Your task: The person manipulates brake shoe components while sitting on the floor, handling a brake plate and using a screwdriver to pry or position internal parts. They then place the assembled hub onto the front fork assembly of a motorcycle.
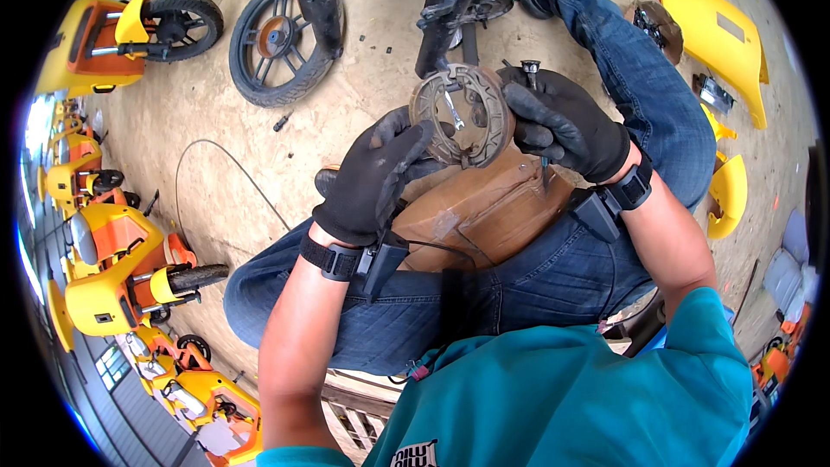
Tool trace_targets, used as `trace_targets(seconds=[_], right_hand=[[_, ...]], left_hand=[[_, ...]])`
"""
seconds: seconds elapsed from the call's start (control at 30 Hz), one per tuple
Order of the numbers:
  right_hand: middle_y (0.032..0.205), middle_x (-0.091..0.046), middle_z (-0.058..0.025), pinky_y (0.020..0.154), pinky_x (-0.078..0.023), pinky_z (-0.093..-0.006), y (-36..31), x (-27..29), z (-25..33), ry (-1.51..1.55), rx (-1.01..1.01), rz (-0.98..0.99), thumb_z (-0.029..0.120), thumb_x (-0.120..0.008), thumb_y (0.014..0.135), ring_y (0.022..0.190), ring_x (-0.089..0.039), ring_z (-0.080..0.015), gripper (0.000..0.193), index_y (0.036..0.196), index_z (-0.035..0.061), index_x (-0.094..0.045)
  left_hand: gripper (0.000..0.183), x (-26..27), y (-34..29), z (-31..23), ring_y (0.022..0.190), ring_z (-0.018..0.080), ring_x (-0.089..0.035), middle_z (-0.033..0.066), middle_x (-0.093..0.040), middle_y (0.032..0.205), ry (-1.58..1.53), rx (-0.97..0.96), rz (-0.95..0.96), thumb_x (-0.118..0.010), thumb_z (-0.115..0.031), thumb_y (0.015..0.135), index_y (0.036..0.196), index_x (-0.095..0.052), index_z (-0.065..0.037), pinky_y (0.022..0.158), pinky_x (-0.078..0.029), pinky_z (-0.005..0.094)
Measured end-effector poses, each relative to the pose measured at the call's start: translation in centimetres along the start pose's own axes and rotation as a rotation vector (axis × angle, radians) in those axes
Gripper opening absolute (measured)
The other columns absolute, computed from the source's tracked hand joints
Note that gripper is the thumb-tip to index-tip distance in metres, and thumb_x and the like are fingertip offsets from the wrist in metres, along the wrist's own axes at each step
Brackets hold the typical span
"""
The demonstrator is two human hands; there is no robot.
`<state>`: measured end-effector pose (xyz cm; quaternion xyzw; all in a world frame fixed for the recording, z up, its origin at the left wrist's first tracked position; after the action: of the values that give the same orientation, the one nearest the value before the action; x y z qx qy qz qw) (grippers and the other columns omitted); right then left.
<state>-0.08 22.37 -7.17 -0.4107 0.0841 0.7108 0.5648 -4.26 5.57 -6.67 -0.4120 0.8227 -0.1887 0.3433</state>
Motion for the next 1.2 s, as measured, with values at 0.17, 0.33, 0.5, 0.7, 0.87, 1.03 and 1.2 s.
trace_targets(seconds=[0.17,0.33,0.5,0.7,0.87,1.03,1.2], right_hand=[[0.068,-0.048,0.0028,0.048,-0.037,-0.0209,0.0,1.7,1.3,-0.516,0.22,0.038,0.019,-0.049,0.105,0.052,-0.044,-0.0045,0.025,0.125,0.007,-0.057],[0.064,-0.047,0.0032,0.047,-0.036,-0.0214,0.0,0.8,1.7,-0.588,0.186,-0.022,0.021,-0.046,0.106,0.047,-0.041,-0.005,0.026,0.121,0.0067,-0.061],[0.065,-0.047,0.0041,0.046,-0.034,-0.0195,0.5,0.7,1.5,-0.512,0.159,-0.015,0.021,-0.049,0.105,0.048,-0.04,-0.0032,0.03,0.129,0.0055,-0.06],[0.069,-0.048,0.0033,0.044,-0.032,-0.019,-0.7,0.6,2.2,-0.842,0.668,0.08,0.024,-0.054,0.103,0.049,-0.041,-0.0019,0.036,0.131,0.0025,-0.058],[0.073,-0.05,0.002,0.045,-0.033,-0.0191,0.1,0.8,1.6,-0.68,0.364,0.035,0.02,-0.053,0.103,0.05,-0.041,-0.0022,0.035,0.134,0.003,-0.056],[0.064,-0.047,0.0038,0.043,-0.031,-0.0193,-0.3,0.4,2.7,-0.883,0.65,0.021,0.03,-0.057,0.102,0.048,-0.041,-0.0023,0.036,0.124,0.0018,-0.061],[0.063,-0.048,0.004,0.042,-0.03,-0.0193,0.5,1.0,0.7,-0.414,-0.058,-0.107,0.035,-0.059,0.1,0.047,-0.041,-0.0027,0.035,0.109,0.0024,-0.065]], left_hand=[[0.04,0.0,0.0,-0.3,0.109,0.0174,-0.063,0.0128,-0.065,0.119,0.17,-0.004,-0.036,-0.057,-0.017,0.099,0.132,-0.052,0.005,0.094,-0.052,0.0309],[0.037,0.6,0.2,0.4,0.111,0.0204,-0.063,0.0153,-0.066,0.117,0.066,0.005,-0.021,-0.055,-0.017,0.1,0.129,-0.054,0.006,0.096,-0.051,0.033],[0.042,-1.4,-0.5,-0.7,0.119,0.0257,-0.06,0.0192,-0.064,0.12,0.153,-0.118,0.189,-0.055,-0.021,0.101,0.133,-0.049,0.007,0.098,-0.051,0.0366],[0.048,-3.8,-2.4,-3.4,0.122,0.0277,-0.059,0.0209,-0.063,0.124,0.749,-0.625,0.401,-0.058,-0.02,0.099,0.137,-0.045,0.006,0.098,-0.051,0.0389],[0.042,-1.5,-0.6,0.0,0.115,0.0262,-0.062,0.02,-0.065,0.122,-0.039,-0.025,0.097,-0.059,-0.013,0.097,0.133,-0.049,0.006,0.099,-0.049,0.0375],[0.036,-1.6,-0.5,-0.3,0.112,0.0249,-0.063,0.0197,-0.065,0.121,-0.014,-0.048,0.077,-0.058,-0.012,0.096,0.127,-0.054,0.006,0.099,-0.049,0.0359],[0.034,-1.2,-0.6,-0.2,0.111,0.0239,-0.063,0.0184,-0.066,0.12,-0.036,-0.059,0.042,-0.056,-0.011,0.097,0.127,-0.055,0.006,0.098,-0.049,0.0352]])
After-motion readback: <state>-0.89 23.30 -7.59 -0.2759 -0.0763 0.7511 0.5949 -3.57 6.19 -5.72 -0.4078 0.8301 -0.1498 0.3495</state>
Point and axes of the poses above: each hand's wrist, its own y-axis towards the middle knuckle, its own x-axis out of the back of the hand, z = x × y, the point moved 9 cm from there along y, towards the middle knuckle
